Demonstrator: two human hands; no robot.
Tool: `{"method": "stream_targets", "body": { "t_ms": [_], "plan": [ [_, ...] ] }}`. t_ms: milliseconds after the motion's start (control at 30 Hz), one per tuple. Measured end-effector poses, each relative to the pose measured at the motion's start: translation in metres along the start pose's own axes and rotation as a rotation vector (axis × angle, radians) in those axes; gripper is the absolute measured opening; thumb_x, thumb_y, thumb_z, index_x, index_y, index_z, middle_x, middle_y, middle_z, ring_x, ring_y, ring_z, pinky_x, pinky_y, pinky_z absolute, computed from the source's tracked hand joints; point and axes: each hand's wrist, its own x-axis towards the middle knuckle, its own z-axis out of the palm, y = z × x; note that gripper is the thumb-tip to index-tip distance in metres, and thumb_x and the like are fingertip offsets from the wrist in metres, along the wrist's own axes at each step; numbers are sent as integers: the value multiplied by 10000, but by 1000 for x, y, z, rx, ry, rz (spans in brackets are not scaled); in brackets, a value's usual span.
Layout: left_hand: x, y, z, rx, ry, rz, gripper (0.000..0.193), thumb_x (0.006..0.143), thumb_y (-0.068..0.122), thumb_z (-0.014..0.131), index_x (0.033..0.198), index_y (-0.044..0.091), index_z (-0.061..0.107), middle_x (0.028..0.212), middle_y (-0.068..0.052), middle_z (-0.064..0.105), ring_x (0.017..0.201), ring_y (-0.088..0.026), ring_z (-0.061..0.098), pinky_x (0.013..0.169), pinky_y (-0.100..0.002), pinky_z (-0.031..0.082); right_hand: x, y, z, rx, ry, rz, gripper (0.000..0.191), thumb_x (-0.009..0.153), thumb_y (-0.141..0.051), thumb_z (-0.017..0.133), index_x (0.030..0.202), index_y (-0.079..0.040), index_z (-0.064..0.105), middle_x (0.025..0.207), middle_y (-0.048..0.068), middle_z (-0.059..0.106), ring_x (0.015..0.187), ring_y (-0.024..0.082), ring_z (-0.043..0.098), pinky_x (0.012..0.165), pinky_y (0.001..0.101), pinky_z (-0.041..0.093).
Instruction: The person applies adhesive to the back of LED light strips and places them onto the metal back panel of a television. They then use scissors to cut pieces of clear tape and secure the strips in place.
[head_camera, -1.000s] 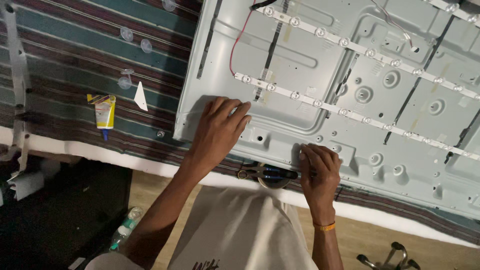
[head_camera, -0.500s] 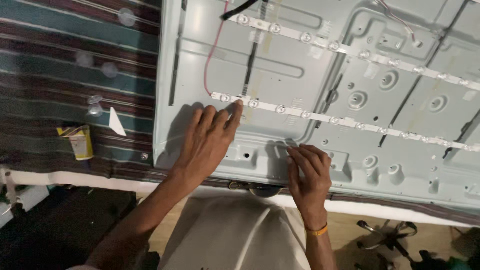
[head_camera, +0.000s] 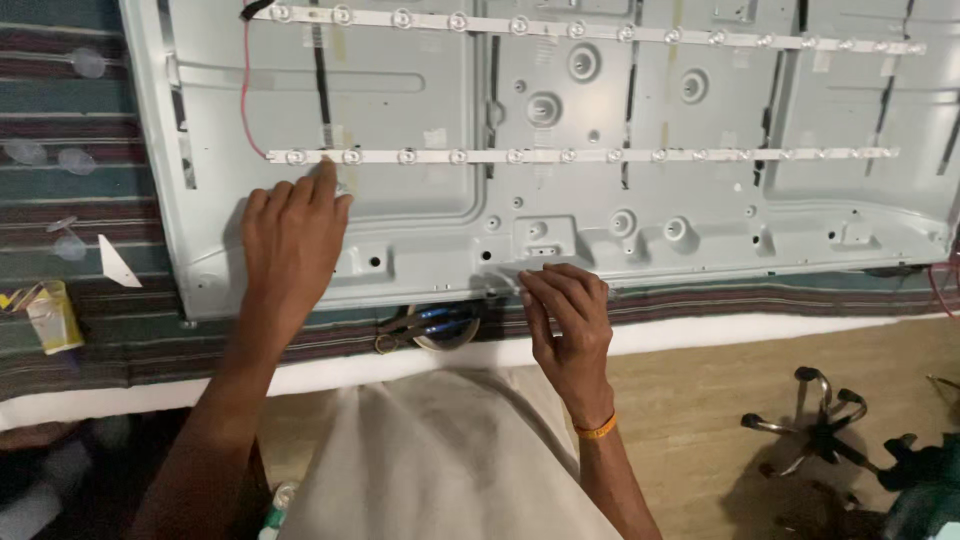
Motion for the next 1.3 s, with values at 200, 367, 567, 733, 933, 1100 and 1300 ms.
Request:
{"method": "stream_targets", "body": {
  "t_ms": [200,367,567,733,933,1100,1300],
  "plan": [
    [2,41,-10,16,22,-119,252,1015,272,745,1160,67,724,933,-77,697,858,-248,652,780,-407,459,-23,43,-45,8,73,-2,243,908,14,743,1135,-72,744,1087,70,719,1128,272,648,961,394,510],
    [0,142,-16,-216,143,-92,271,1018,236,745,1207,42,724,921,-91,673,875,-268,658,787,-421,482,-26,100,-83,32,66,-44,241,901,4,748,1132,-65,741,1084,76,717,1121,273,641,957,396,506],
    [27,298,-2,-380,128,-92,277,972,214,760,1172,27,722,880,-85,678,813,-232,653,751,-398,493,-22,201,-155,88,-17,-105,276,890,4,738,1161,-47,736,1086,90,710,1125,279,625,971,417,488],
    [56,395,23,-383,73,-87,272,946,223,749,1149,44,733,857,-75,688,787,-227,649,743,-381,497,-3,294,-214,41,-22,-149,263,893,-2,730,1153,-44,740,1091,101,713,1124,289,627,971,426,488],
    [75,464,41,-344,-27,13,277,933,257,731,1107,42,724,878,-75,692,786,-212,647,745,-379,505,-4,362,-262,29,129,-18,207,952,-2,720,1152,-44,752,1098,103,725,1117,294,644,955,384,524],
    [81,502,40,-407,-49,140,248,955,216,710,1125,35,708,879,-74,660,802,-226,622,765,-386,493,-29,396,-274,29,258,51,194,954,20,715,1136,-31,755,1065,101,731,1110,284,664,982,410,502],
    [77,541,56,-391,-143,340,187,957,196,743,1055,48,683,781,-58,568,718,-219,554,716,-382,468,-87,434,-268,23,505,193,166,997,36,696,1150,-5,746,1090,115,726,1120,286,655,1006,406,519]
  ]
}}
